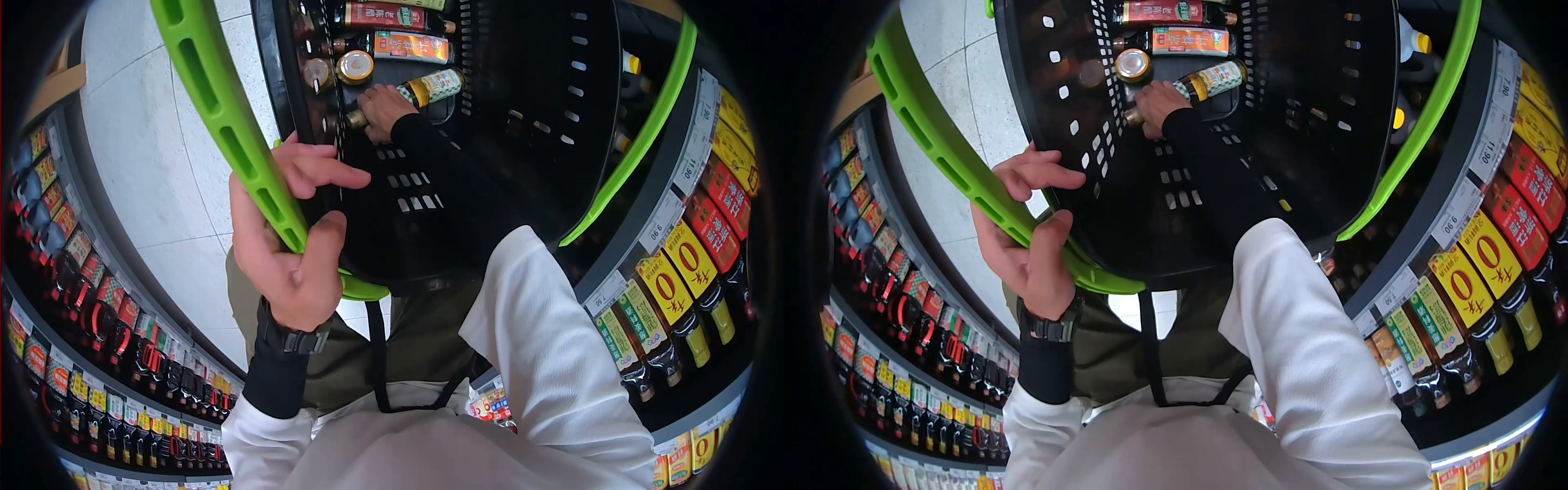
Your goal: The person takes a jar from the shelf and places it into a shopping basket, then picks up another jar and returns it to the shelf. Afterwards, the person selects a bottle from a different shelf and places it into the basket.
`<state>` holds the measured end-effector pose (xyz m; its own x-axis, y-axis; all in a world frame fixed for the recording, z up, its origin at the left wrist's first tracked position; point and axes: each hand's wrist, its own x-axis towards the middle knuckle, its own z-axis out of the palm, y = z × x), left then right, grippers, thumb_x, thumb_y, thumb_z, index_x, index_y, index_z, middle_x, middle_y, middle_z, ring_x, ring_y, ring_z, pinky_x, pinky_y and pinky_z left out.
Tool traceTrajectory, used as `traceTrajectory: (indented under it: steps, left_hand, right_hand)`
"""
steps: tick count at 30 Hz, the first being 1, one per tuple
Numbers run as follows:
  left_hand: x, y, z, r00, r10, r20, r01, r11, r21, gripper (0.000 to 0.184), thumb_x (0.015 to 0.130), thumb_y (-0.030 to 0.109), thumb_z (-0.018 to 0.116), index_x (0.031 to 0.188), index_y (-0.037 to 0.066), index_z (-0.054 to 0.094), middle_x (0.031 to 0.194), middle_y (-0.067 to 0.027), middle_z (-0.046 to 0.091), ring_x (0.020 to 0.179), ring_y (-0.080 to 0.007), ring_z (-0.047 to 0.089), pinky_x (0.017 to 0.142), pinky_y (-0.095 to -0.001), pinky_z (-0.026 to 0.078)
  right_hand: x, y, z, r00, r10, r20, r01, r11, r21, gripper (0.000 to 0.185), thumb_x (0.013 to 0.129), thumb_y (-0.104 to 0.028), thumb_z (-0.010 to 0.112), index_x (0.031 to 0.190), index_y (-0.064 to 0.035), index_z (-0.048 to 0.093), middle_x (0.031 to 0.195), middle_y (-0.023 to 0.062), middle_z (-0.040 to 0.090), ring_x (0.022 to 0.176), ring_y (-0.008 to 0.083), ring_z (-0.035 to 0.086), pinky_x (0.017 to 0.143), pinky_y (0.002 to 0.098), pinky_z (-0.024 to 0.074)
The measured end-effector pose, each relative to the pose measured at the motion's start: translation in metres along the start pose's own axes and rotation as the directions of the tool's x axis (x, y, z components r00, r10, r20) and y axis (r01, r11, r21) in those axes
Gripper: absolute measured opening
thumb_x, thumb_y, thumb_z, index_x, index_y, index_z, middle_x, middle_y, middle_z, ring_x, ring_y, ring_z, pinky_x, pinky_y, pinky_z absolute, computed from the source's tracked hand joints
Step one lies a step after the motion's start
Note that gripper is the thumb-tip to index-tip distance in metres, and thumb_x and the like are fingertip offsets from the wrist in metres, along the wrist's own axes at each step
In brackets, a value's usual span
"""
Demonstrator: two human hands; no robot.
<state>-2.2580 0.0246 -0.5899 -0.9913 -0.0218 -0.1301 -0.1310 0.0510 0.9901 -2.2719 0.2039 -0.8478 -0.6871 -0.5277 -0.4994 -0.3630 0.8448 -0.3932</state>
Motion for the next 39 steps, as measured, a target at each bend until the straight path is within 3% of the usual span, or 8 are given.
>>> traceTrajectory:
  steps: [4, 7, 10, 19, 25, 31, 34, 39]
  left_hand:
    - [0.002, 0.000, 0.000, 0.999, 0.025, 0.024, -0.025, 0.999, 0.025, 0.034, 0.060, -0.006, 0.047, 0.093, 0.002, 0.040, 0.086, -0.0181, 0.066, 0.099, -0.0276, 0.058, 0.106, -0.0489, 0.030]
    - [0.003, -0.001, 0.000, 1.000, 0.022, 0.020, -0.023, 0.999, 0.036, 0.034, 0.059, -0.005, 0.048, 0.092, 0.003, 0.040, 0.083, -0.0176, 0.067, 0.098, -0.0286, 0.058, 0.105, -0.0502, 0.031]
    - [0.005, -0.003, -0.002, 0.998, 0.039, 0.040, -0.041, 0.998, 0.049, 0.034, 0.059, -0.004, 0.049, 0.091, 0.003, 0.041, 0.083, -0.0172, 0.068, 0.097, -0.0292, 0.058, 0.104, -0.0513, 0.032]
    - [0.008, -0.003, -0.004, 0.998, 0.042, 0.044, -0.045, 0.996, 0.073, 0.035, 0.057, -0.004, 0.049, 0.091, 0.004, 0.042, 0.080, -0.0152, 0.069, 0.094, -0.0282, 0.058, 0.104, -0.0517, 0.034]
    - [0.008, -0.003, -0.004, 0.998, 0.050, 0.036, -0.053, 0.995, 0.087, 0.037, 0.056, 0.001, 0.049, 0.093, 0.002, 0.044, 0.077, -0.0155, 0.066, 0.097, -0.0285, 0.057, 0.105, -0.0525, 0.032]
    - [0.011, -0.005, -0.004, 0.999, 0.030, 0.032, -0.032, 0.996, 0.082, 0.042, 0.056, 0.001, 0.049, 0.098, -0.002, 0.048, 0.079, -0.0151, 0.065, 0.094, -0.0260, 0.060, 0.106, -0.0519, 0.031]
    - [0.012, 0.001, -0.003, 0.999, -0.026, 0.025, 0.024, 0.998, 0.063, 0.034, 0.058, -0.004, 0.045, 0.091, 0.002, 0.044, 0.078, -0.0152, 0.067, 0.093, -0.0254, 0.058, 0.107, -0.0499, 0.031]
    - [0.012, 0.000, -0.002, 1.000, 0.004, 0.029, -0.006, 0.998, 0.067, 0.035, 0.057, -0.004, 0.045, 0.092, 0.001, 0.044, 0.079, -0.0153, 0.067, 0.093, -0.0257, 0.059, 0.107, -0.0502, 0.030]
  right_hand:
    - [0.001, 0.008, 0.015, 0.998, -0.026, -0.062, 0.028, 0.999, 0.035, 0.032, 0.069, -0.015, 0.069, 0.097, -0.0032, 0.058, 0.103, 0.0130, 0.057, 0.104, 0.0283, 0.053, 0.090, 0.0393, 0.0406]
    - [0.002, 0.008, 0.014, 0.999, -0.024, -0.047, 0.024, 1.000, -0.011, 0.027, 0.075, -0.013, 0.064, 0.100, -0.0039, 0.056, 0.106, 0.0131, 0.055, 0.104, 0.0278, 0.053, 0.091, 0.0391, 0.0409]
    - [0.005, 0.013, 0.028, 0.988, -0.029, -0.149, 0.022, 0.999, -0.050, 0.017, 0.081, -0.009, 0.057, 0.098, -0.0059, 0.058, 0.103, 0.0105, 0.057, 0.105, 0.0257, 0.054, 0.089, 0.0366, 0.0416]
    - [0.000, 0.014, 0.024, 0.965, -0.142, -0.221, 0.079, 0.960, -0.270, 0.011, 0.083, -0.011, 0.055, 0.093, -0.0085, 0.059, 0.093, 0.0052, 0.059, 0.094, 0.0209, 0.059, 0.081, 0.0339, 0.0449]
    - [0.003, 0.014, 0.022, 0.975, -0.205, -0.091, 0.156, 0.912, -0.379, 0.012, 0.086, -0.016, 0.052, 0.091, -0.0070, 0.059, 0.090, 0.0054, 0.058, 0.090, 0.0214, 0.058, 0.075, 0.0352, 0.0453]
    - [-0.010, 0.016, 0.005, 0.932, -0.342, -0.124, 0.282, 0.894, -0.348, 0.015, 0.087, -0.018, 0.051, 0.097, -0.0062, 0.054, 0.096, 0.0076, 0.055, 0.094, 0.0226, 0.056, 0.078, 0.0372, 0.0455]
    - [-0.017, 0.023, -0.007, 0.907, -0.376, -0.191, 0.315, 0.905, -0.287, 0.024, 0.085, -0.016, 0.052, 0.105, -0.0035, 0.053, 0.098, 0.0088, 0.052, 0.097, 0.0248, 0.054, 0.083, 0.0355, 0.0451]
    - [-0.001, 0.021, -0.014, 0.940, -0.183, -0.286, 0.124, 0.969, -0.214, 0.029, 0.081, -0.014, 0.058, 0.107, -0.0031, 0.052, 0.100, 0.0101, 0.053, 0.097, 0.0262, 0.055, 0.084, 0.0368, 0.0457]
